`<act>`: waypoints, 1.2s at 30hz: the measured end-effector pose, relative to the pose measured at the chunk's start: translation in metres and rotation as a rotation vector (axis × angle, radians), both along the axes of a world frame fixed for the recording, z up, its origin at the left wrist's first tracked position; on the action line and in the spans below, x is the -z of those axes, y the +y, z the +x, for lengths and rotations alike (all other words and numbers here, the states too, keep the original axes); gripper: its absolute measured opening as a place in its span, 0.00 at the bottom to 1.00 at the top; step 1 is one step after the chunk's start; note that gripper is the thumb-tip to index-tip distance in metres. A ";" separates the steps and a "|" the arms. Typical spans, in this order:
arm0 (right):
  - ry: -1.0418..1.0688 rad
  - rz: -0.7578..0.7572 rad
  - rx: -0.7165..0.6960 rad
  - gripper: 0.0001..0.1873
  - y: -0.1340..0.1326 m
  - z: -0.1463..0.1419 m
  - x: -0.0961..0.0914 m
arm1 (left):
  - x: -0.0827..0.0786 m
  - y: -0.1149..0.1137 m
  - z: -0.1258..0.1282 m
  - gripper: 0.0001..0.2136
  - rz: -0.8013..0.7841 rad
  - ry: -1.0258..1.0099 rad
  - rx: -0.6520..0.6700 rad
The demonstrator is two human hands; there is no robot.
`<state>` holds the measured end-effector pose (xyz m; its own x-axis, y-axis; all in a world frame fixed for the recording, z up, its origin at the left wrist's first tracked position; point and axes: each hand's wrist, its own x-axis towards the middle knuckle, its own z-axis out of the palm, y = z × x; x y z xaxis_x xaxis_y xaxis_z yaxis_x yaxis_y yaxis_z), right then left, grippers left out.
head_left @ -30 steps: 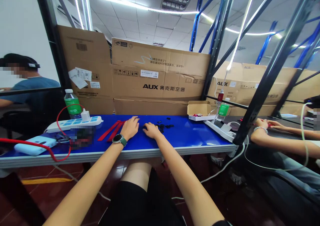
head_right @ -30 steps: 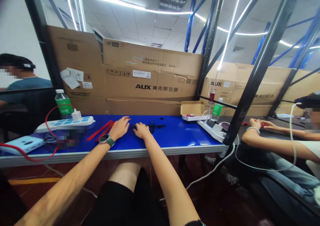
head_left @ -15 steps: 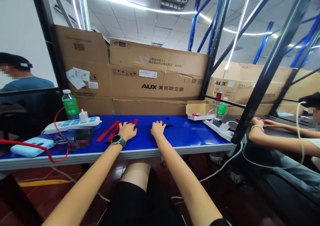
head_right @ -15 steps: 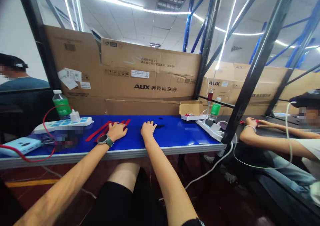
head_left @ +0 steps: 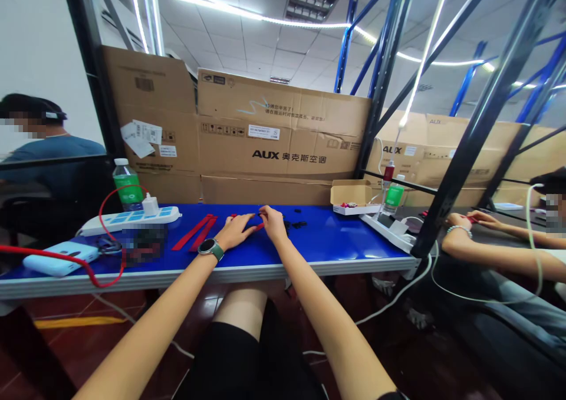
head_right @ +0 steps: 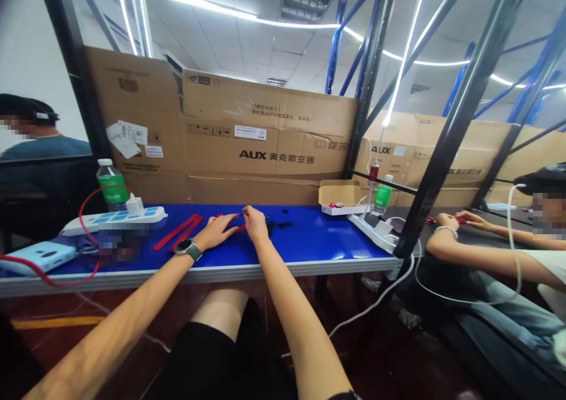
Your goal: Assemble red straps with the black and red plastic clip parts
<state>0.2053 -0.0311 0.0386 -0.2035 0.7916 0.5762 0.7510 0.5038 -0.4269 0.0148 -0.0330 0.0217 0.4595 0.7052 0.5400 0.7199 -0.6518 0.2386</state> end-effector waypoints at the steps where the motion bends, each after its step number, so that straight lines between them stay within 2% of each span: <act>1: 0.061 0.007 -0.074 0.15 0.001 -0.001 0.001 | -0.002 0.001 -0.001 0.21 0.025 -0.057 0.014; 5: 0.230 -0.059 -0.217 0.13 0.004 -0.004 0.006 | -0.010 0.003 -0.004 0.10 0.071 -0.233 0.093; 8: 0.204 -0.033 -0.245 0.15 0.004 -0.004 0.008 | -0.010 0.005 -0.006 0.05 0.088 -0.286 0.010; 11: 0.011 0.013 -0.302 0.16 0.002 -0.005 0.009 | -0.008 0.008 -0.010 0.05 0.073 -0.391 -0.116; 14: -0.276 -0.033 -0.485 0.14 -0.001 -0.008 0.010 | -0.006 0.012 -0.016 0.08 0.072 -0.457 -0.272; 17: -0.376 -0.029 -0.573 0.12 -0.003 -0.013 0.011 | -0.005 0.015 -0.021 0.10 0.128 -0.428 -0.374; 25: -0.547 0.117 -0.448 0.11 -0.018 -0.025 0.008 | -0.003 0.018 -0.021 0.12 0.130 -0.410 -0.433; 31: -0.723 0.168 -0.427 0.14 -0.026 -0.032 0.007 | -0.002 0.020 -0.024 0.11 0.113 -0.443 -0.383; 36: -0.709 0.188 -0.347 0.14 -0.027 -0.035 0.008 | 0.000 0.021 -0.024 0.10 0.012 -0.575 -0.343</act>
